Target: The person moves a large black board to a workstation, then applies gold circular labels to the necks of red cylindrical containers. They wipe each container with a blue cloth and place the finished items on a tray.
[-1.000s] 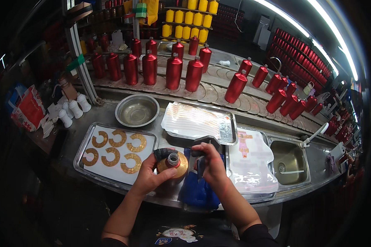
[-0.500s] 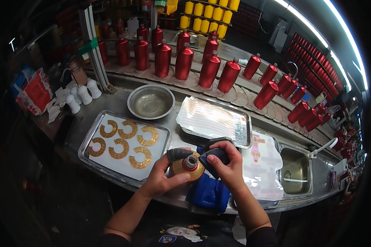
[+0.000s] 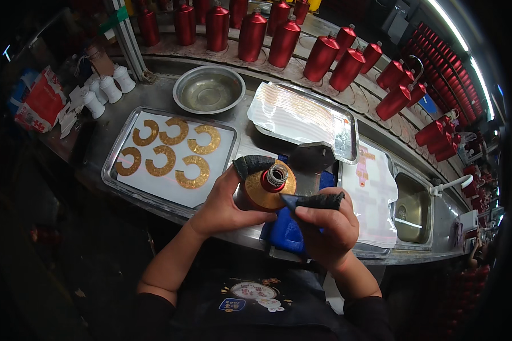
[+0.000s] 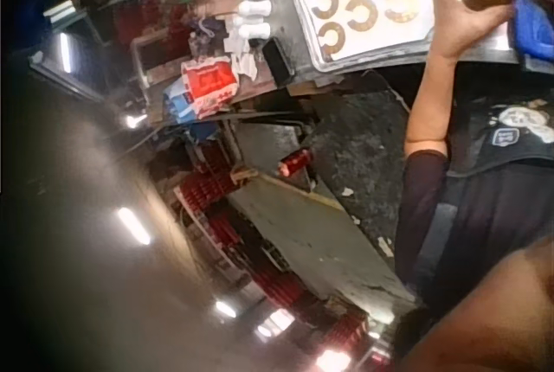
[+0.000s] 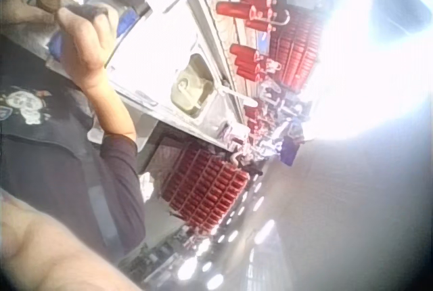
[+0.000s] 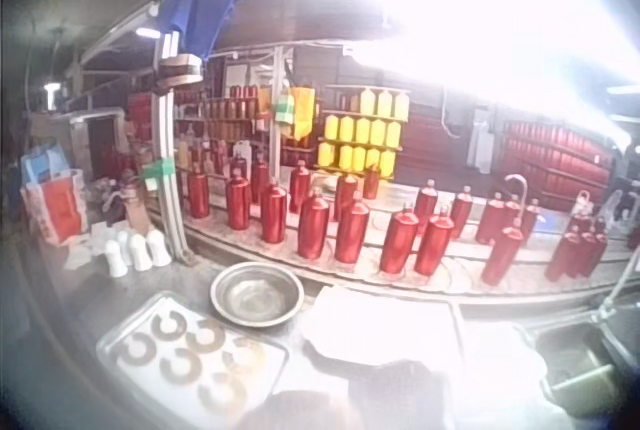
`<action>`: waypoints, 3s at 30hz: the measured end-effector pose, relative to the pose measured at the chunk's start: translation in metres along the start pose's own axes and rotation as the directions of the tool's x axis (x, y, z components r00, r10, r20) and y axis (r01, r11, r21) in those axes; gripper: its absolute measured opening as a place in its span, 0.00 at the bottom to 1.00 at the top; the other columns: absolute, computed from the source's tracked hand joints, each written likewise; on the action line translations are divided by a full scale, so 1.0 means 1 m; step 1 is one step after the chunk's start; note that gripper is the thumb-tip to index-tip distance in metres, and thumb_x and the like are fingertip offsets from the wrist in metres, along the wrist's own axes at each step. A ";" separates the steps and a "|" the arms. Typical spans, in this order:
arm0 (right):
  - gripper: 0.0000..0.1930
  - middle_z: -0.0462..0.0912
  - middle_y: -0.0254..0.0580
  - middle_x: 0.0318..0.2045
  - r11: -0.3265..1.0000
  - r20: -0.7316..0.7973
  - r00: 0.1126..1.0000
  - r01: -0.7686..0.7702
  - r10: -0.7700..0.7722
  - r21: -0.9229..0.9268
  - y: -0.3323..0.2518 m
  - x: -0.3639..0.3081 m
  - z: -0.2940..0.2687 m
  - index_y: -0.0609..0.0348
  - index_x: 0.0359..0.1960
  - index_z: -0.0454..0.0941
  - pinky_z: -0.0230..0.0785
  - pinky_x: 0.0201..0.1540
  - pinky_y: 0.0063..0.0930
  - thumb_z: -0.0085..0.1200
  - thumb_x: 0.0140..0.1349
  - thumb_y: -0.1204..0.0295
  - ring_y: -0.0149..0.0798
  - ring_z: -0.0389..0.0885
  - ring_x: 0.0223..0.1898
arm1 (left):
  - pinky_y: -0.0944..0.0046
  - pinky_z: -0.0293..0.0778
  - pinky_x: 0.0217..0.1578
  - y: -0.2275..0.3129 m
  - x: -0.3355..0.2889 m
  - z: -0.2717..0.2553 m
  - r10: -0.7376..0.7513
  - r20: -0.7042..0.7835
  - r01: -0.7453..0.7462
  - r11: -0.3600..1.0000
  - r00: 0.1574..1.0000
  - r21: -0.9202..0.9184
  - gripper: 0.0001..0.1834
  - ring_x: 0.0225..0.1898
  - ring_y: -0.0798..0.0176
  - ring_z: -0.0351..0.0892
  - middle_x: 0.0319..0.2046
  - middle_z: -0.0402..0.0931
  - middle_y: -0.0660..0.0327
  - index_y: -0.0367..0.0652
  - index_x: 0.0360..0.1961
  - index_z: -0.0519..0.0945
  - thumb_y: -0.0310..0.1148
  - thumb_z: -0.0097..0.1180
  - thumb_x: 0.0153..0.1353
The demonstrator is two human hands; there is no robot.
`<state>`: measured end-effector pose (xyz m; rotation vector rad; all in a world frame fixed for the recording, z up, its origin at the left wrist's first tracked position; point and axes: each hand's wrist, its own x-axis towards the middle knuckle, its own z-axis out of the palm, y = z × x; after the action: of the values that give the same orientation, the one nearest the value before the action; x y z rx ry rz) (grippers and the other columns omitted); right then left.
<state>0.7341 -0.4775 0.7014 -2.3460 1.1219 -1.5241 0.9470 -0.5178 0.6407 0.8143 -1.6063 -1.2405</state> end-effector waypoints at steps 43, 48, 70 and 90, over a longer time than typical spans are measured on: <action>0.18 0.82 0.43 0.31 0.990 0.079 0.989 -0.130 0.126 0.053 -0.004 0.008 0.013 0.59 0.36 0.84 0.72 0.38 0.33 0.66 0.41 0.88 0.46 0.80 0.33 | 0.52 0.71 0.57 -0.007 0.005 0.031 0.038 -0.127 -0.040 0.999 0.991 -0.016 0.47 0.57 0.44 0.73 0.55 0.70 0.48 0.42 0.64 0.65 0.35 0.76 0.42; 0.18 0.82 0.43 0.31 0.989 0.062 0.991 -0.125 0.120 0.075 -0.006 0.010 0.013 0.59 0.36 0.84 0.72 0.38 0.33 0.66 0.41 0.89 0.46 0.80 0.34 | 0.51 0.71 0.57 -0.011 0.007 0.040 0.078 -0.244 -0.104 0.990 0.967 -0.096 0.46 0.56 0.44 0.73 0.55 0.68 0.48 0.41 0.63 0.65 0.33 0.75 0.42; 0.18 0.77 0.45 0.31 0.898 -0.035 0.898 -0.436 0.439 0.066 0.001 -0.022 -0.006 0.58 0.36 0.78 0.69 0.36 0.29 0.66 0.43 0.88 0.42 0.77 0.33 | 0.50 0.67 0.61 -0.006 -0.004 0.054 0.293 -0.402 -0.162 0.930 0.868 0.329 0.43 0.60 0.43 0.67 0.58 0.64 0.48 0.43 0.61 0.68 0.40 0.76 0.45; 0.10 0.76 0.34 0.42 0.595 -0.034 0.632 -0.708 0.774 0.380 0.057 -0.030 -0.027 0.61 0.45 0.76 0.70 0.46 0.19 0.58 0.65 0.73 0.25 0.75 0.41 | 0.42 0.63 0.63 -0.033 -0.039 -0.332 0.320 -0.844 0.882 0.048 0.431 0.469 0.35 0.64 0.41 0.65 0.62 0.68 0.43 0.37 0.50 0.71 0.42 0.74 0.44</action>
<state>0.6760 -0.4917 0.6653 -1.2213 1.4832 -1.4429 1.2697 -0.6095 0.6222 2.4336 -1.0619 0.4937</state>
